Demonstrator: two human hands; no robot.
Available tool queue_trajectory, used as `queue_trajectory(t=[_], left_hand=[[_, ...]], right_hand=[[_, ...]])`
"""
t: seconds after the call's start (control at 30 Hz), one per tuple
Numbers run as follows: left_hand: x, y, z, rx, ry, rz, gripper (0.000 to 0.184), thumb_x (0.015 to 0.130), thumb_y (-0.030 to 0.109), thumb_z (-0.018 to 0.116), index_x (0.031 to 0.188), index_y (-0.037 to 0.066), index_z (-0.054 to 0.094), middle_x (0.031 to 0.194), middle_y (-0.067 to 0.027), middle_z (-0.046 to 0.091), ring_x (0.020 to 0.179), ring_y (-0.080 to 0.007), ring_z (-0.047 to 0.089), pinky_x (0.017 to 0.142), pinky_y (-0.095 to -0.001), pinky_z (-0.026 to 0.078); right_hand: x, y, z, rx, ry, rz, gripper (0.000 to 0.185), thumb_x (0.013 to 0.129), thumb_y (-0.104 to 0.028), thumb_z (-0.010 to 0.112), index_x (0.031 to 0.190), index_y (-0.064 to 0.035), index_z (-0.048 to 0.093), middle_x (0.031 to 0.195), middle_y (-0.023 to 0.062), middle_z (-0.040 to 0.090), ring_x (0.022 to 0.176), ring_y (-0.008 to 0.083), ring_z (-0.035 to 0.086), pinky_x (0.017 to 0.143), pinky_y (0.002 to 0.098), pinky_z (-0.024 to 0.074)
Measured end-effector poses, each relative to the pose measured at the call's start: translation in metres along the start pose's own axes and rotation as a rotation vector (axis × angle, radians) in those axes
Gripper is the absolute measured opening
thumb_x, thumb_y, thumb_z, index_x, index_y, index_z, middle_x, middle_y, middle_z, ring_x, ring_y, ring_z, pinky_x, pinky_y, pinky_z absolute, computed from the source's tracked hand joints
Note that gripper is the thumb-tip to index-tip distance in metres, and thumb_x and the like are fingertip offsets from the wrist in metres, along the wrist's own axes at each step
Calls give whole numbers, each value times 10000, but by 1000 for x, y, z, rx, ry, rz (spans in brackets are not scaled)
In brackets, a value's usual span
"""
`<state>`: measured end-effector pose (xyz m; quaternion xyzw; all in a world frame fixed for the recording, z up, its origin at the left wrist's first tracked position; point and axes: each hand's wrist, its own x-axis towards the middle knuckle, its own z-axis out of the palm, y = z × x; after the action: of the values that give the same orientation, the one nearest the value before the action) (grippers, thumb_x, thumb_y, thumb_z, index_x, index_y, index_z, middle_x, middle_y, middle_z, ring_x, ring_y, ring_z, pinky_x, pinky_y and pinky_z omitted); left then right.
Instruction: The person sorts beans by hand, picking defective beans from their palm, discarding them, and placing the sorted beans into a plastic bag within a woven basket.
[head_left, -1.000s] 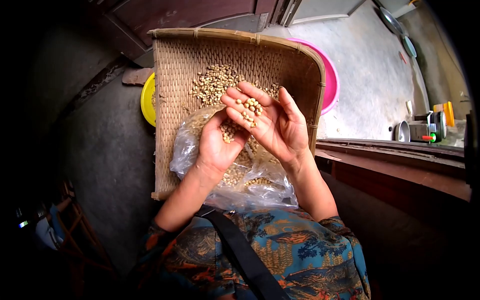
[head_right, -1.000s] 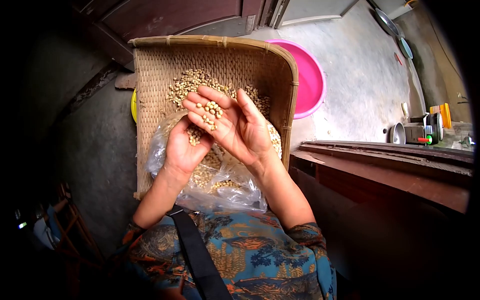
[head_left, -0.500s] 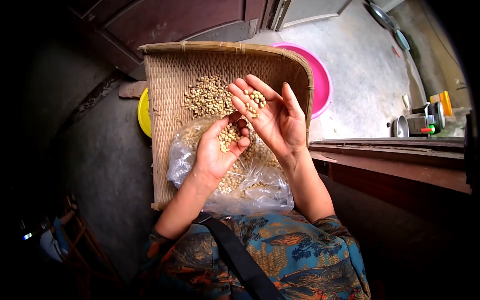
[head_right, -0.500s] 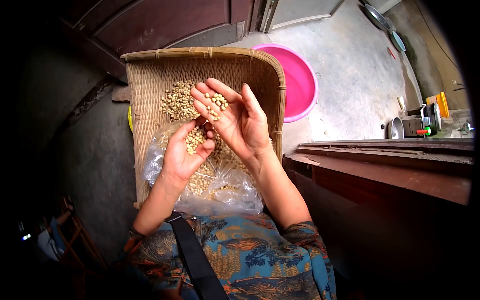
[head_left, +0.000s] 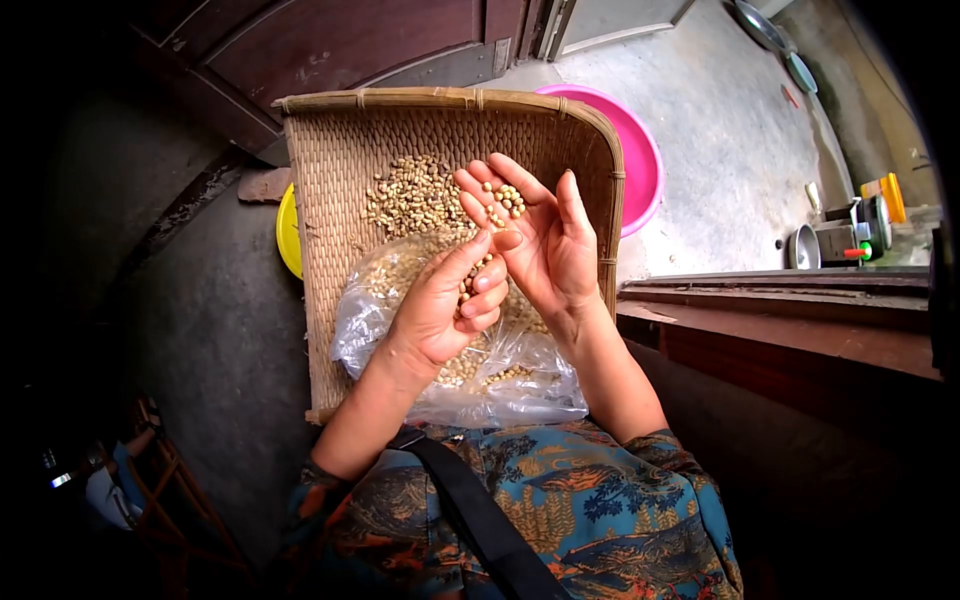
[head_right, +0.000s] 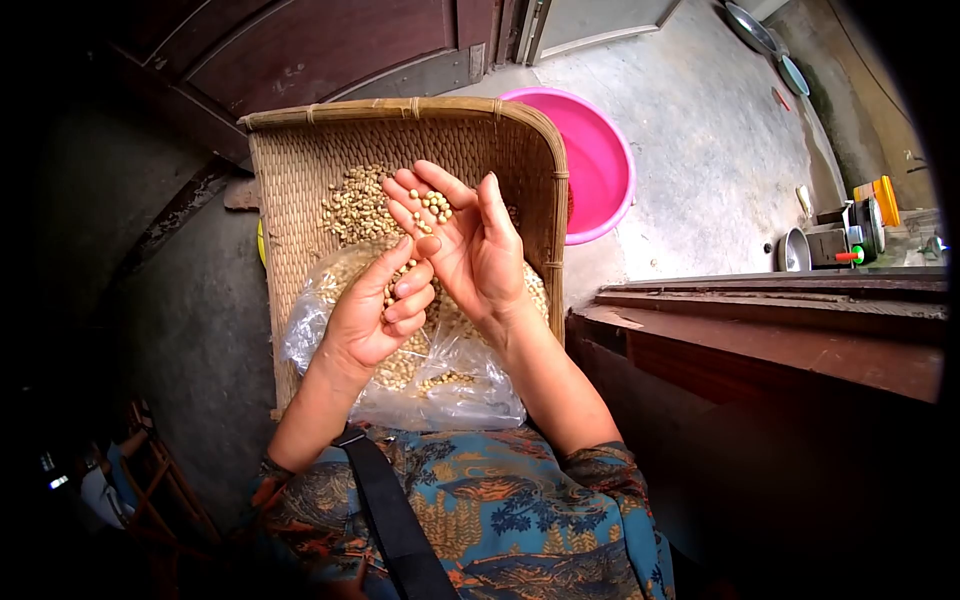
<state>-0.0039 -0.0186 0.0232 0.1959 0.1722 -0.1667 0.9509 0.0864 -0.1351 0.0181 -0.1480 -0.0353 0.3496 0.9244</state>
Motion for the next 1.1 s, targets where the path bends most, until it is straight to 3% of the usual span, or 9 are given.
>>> queue_trajectory(t=[0.27, 0.53, 0.73, 0.77, 1.1], left_hand=[[5, 10, -26, -143, -12, 97, 235, 1037, 258, 468, 1121, 54, 551, 742, 14, 459, 529, -55, 380, 391, -180, 274], [7, 9, -32, -222, 28, 133, 234, 1044, 250, 454, 1070, 44, 563, 774, -12, 451, 558, -68, 387, 394, -185, 281], [1, 8, -11, 46, -37, 48, 302, 1039, 253, 462, 1205, 20, 557, 773, 7, 447, 541, -47, 373, 399, -171, 280], [1, 7, -10, 51, 25, 53, 344, 1033, 239, 472, 1279, 6, 529, 772, 15, 441, 541, -37, 371, 401, -166, 276], [-2, 15, -19, -7, 98, 157, 387, 1027, 211, 479, 1344, -9, 482, 770, 23, 434, 545, -34, 370, 402, -163, 276]], right_hand=[[0, -2, -9, 258, 41, 71, 688, 1035, -482, 355, 1391, 105, 388, 1411, 280, 437, 1372, 398, 377, 1168, 476, 314], [2, -4, -7, 109, 81, 19, 681, 1031, -480, 377, 1377, 105, 407, 1409, 274, 449, 1373, 394, 380, 1161, 469, 323], [1, 2, -6, 47, 77, 3, 667, 1036, -476, 367, 1370, 99, 423, 1407, 265, 458, 1369, 385, 391, 1152, 456, 336], [1, 4, -7, 35, 73, 2, 666, 1036, -475, 367, 1369, 99, 424, 1405, 265, 460, 1368, 384, 393, 1151, 454, 338], [-1, 6, -7, 36, 129, -31, 653, 1036, -459, 385, 1363, 104, 427, 1386, 261, 477, 1361, 368, 407, 1160, 444, 324]])
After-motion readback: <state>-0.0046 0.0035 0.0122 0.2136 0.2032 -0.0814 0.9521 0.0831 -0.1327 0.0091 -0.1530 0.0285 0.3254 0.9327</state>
